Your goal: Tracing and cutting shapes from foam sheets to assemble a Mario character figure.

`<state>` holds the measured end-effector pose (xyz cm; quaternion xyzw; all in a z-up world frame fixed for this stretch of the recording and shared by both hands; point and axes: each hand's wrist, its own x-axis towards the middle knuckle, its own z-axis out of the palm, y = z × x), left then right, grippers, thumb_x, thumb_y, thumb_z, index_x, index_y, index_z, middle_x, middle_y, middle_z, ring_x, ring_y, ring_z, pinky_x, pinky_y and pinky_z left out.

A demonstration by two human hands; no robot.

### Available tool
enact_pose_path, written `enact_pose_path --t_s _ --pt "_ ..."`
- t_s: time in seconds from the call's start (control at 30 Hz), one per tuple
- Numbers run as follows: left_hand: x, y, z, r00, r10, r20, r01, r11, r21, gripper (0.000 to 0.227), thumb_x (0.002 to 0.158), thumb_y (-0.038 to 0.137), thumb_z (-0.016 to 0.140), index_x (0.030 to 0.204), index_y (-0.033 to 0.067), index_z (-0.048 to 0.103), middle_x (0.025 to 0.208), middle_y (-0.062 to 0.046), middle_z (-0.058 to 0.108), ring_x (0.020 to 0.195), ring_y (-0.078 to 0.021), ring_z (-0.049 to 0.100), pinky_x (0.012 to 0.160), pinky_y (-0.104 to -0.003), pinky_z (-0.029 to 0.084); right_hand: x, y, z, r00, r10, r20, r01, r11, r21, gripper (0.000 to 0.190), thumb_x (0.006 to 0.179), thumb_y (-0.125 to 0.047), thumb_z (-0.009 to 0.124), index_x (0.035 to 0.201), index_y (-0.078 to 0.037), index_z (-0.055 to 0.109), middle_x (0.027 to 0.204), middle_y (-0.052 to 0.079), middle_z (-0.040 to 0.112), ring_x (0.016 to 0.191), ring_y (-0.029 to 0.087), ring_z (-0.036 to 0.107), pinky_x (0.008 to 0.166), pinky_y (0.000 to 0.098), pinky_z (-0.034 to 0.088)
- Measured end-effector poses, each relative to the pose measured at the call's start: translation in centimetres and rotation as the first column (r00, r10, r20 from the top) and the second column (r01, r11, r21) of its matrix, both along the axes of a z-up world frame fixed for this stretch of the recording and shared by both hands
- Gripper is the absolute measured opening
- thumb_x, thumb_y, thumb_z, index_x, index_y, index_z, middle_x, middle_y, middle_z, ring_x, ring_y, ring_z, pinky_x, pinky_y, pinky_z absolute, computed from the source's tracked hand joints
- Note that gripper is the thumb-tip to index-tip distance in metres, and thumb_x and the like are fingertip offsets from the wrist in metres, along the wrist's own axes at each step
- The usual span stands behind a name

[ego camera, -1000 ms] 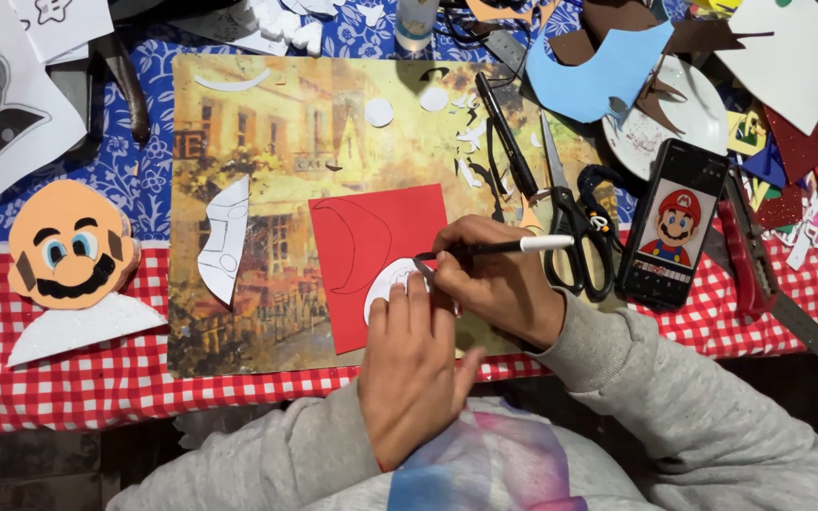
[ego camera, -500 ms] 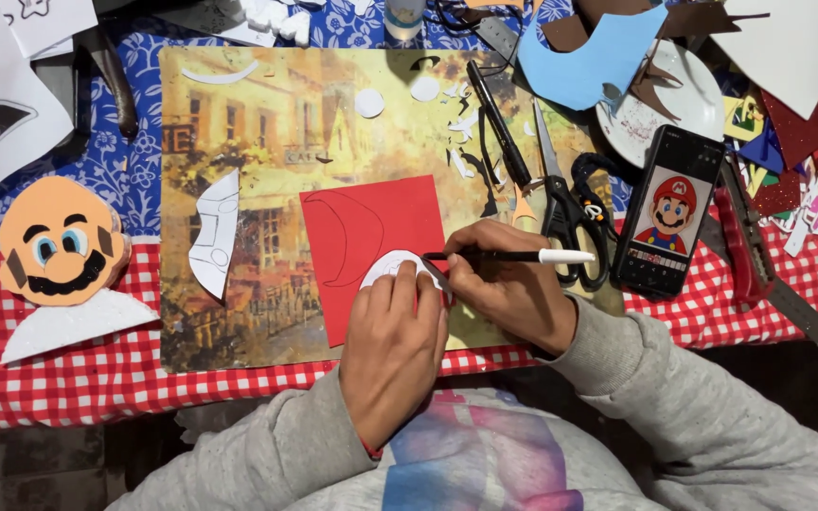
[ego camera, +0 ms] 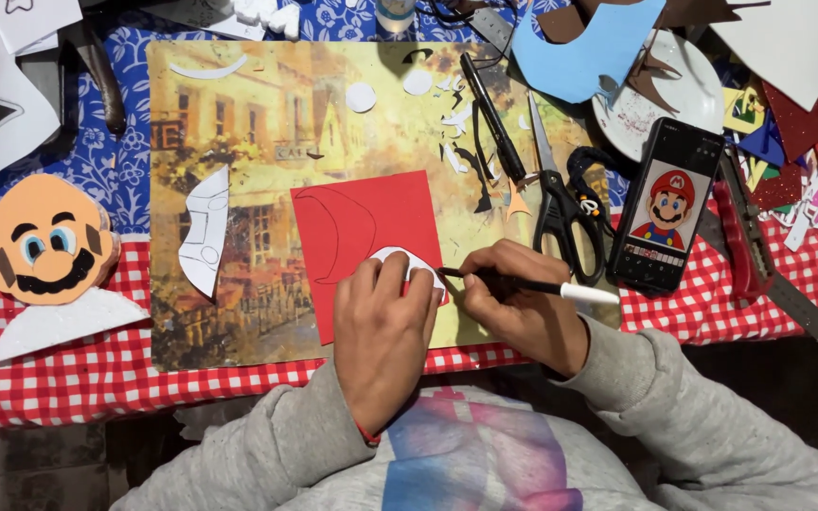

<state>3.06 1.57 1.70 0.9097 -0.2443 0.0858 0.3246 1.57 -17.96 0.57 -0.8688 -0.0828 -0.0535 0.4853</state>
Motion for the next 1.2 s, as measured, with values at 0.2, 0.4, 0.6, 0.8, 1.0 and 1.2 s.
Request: enact_pose_path --t_s 0.2,0.4,0.6,0.8,1.0,1.2 --pt "0.0 0.1 -0.1 1.000 -0.004 -0.008 0.004 1.000 -0.001 0.014 0.091 0.019 0.069 0.093 0.0057 0.066 0.101 -0.011 0.061 0.098 -0.0303 0.058 0.079 -0.046 0.043 -1.1 -0.1 0.5 1.000 -0.012 0.000 0.012 0.999 -0.046 0.011 0.089 -0.008 0.071 0.098 -0.002 0.070 0.082 0.005 0.066 0.063 0.010 0.058 0.057 0.0257 0.046" --pt "0.1 0.0 -0.4 1.000 -0.004 -0.014 0.004 1.000 0.012 0.015 0.090 0.019 0.071 0.093 0.0052 0.066 0.101 -0.011 0.061 0.099 -0.0306 0.058 0.079 -0.046 0.044 -1.8 -0.4 0.2 0.999 -0.028 0.018 0.029 0.997 -0.071 0.011 0.089 -0.008 0.071 0.097 -0.002 0.069 0.081 0.006 0.066 0.062 0.011 0.060 0.056 0.0263 0.047" --pt "0.2 0.1 -0.4 1.000 -0.013 -0.009 0.013 1.000 0.012 0.015 0.090 0.019 0.072 0.093 0.0051 0.066 0.101 -0.011 0.061 0.099 -0.0307 0.058 0.080 -0.046 0.043 -2.1 -0.5 -0.2 0.998 -0.029 0.056 0.033 0.997 -0.074 0.009 0.087 -0.006 0.070 0.095 -0.002 0.069 0.080 0.007 0.066 0.063 0.013 0.061 0.057 0.0270 0.047" --pt "0.4 0.1 -0.3 0.999 -0.016 -0.033 0.014 0.999 -0.044 0.017 0.086 0.019 0.075 0.094 0.0059 0.067 0.100 -0.009 0.061 0.097 -0.0301 0.057 0.079 -0.045 0.042 -2.3 -0.7 0.0 0.998 -0.018 0.066 0.017 1.000 0.013 0.008 0.089 -0.002 0.068 0.096 0.001 0.067 0.083 0.008 0.067 0.067 0.013 0.062 0.060 0.0265 0.049" --pt "1.0 0.2 -0.1 0.995 -0.019 -0.094 0.012 0.997 -0.076 0.023 0.078 0.018 0.079 0.094 0.0059 0.067 0.095 -0.010 0.058 0.091 -0.0301 0.056 0.076 -0.045 0.041 -1.8 -0.5 -0.3 0.997 -0.017 0.081 0.017 1.000 -0.001 0.009 0.090 -0.005 0.069 0.098 0.000 0.067 0.083 0.007 0.068 0.068 0.013 0.062 0.061 0.0263 0.049" --pt "1.1 0.2 -0.1 0.994 -0.031 -0.102 0.024 0.997 -0.074 0.025 0.078 0.018 0.079 0.095 0.0056 0.067 0.095 -0.010 0.058 0.091 -0.0305 0.056 0.076 -0.046 0.040 -1.8 -0.6 -0.2 0.999 -0.009 0.041 0.010 1.000 -0.018 0.011 0.091 -0.007 0.070 0.099 0.000 0.068 0.083 0.008 0.067 0.066 0.013 0.060 0.059 0.0267 0.048"
